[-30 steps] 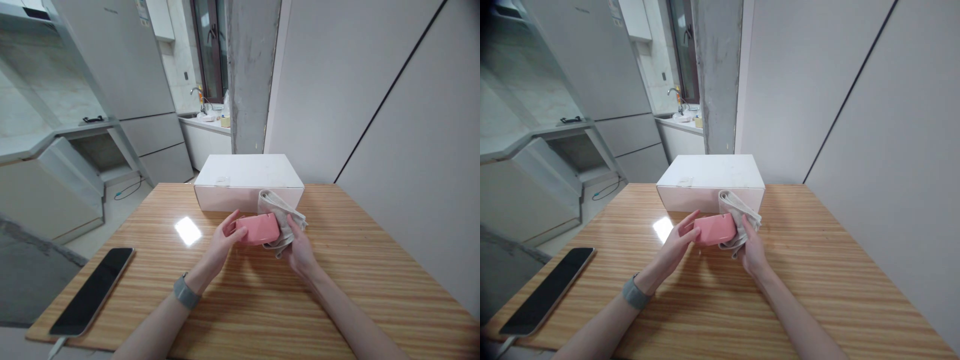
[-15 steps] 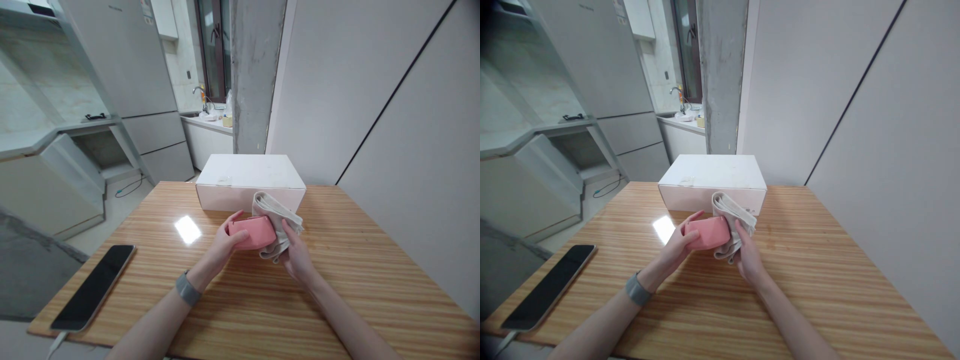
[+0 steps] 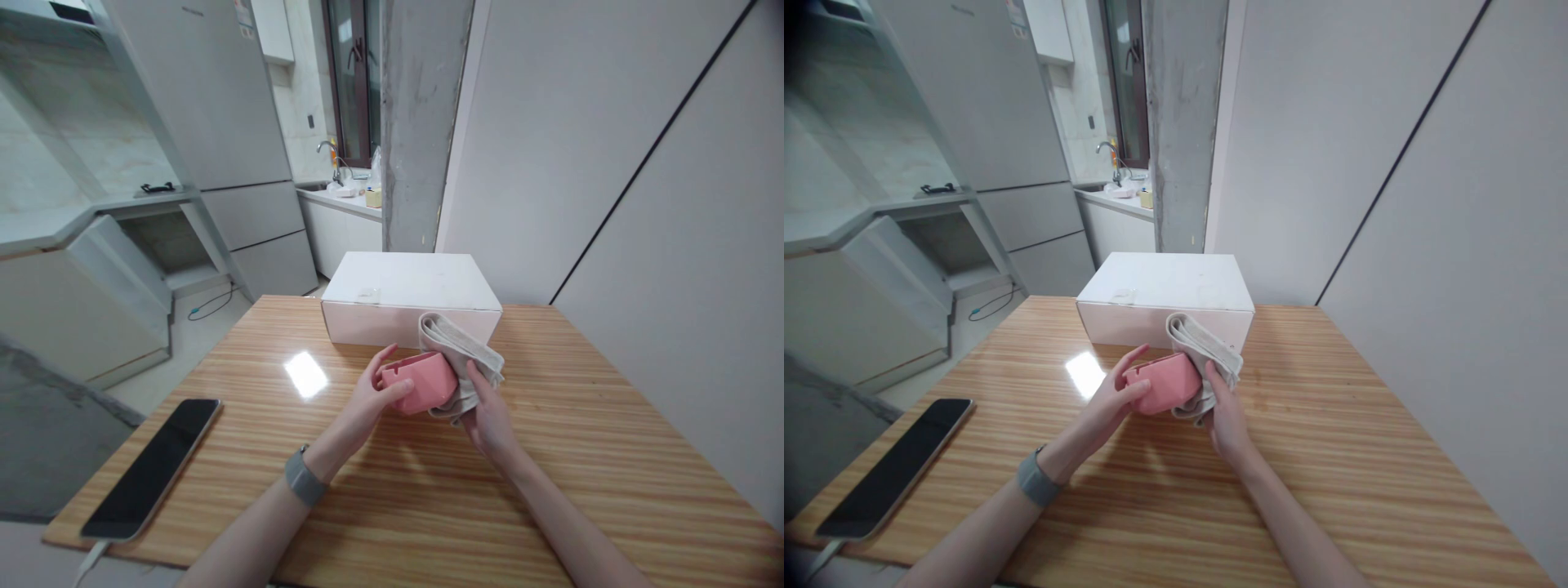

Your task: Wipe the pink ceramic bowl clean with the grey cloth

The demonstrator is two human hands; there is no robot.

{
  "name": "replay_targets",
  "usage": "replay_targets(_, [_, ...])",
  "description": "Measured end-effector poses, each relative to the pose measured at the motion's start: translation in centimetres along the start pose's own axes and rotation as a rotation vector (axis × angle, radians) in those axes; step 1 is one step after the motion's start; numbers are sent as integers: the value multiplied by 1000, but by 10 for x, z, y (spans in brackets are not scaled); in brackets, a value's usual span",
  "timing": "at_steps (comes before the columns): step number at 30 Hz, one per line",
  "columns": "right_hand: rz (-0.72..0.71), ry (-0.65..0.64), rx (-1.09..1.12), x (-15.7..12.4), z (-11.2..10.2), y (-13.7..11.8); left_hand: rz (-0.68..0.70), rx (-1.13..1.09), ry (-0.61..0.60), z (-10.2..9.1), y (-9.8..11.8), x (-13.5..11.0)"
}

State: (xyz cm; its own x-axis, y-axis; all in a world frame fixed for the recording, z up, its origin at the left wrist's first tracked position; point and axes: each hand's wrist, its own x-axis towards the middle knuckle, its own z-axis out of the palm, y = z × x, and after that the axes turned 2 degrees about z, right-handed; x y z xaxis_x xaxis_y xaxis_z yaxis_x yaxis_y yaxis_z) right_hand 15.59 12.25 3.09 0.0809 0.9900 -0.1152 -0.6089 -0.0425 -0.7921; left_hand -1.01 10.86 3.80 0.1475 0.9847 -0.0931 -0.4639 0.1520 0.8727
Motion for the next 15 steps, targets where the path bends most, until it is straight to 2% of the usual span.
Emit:
replay_targets(3, [4, 24, -25, -1, -4, -2, -43, -26, -67, -2, 1, -1])
replay_targets(8, [13, -70, -119, -3, -10, -2, -243, -100, -241, -6, -2, -3])
replay_targets(12, [-41, 8, -37, -1, -6, -8, -350, -212, -269, -11, -4, -3])
replay_targets(15, [-89, 46, 12, 3, -6, -11, -387, -309, -308, -7, -1, -3])
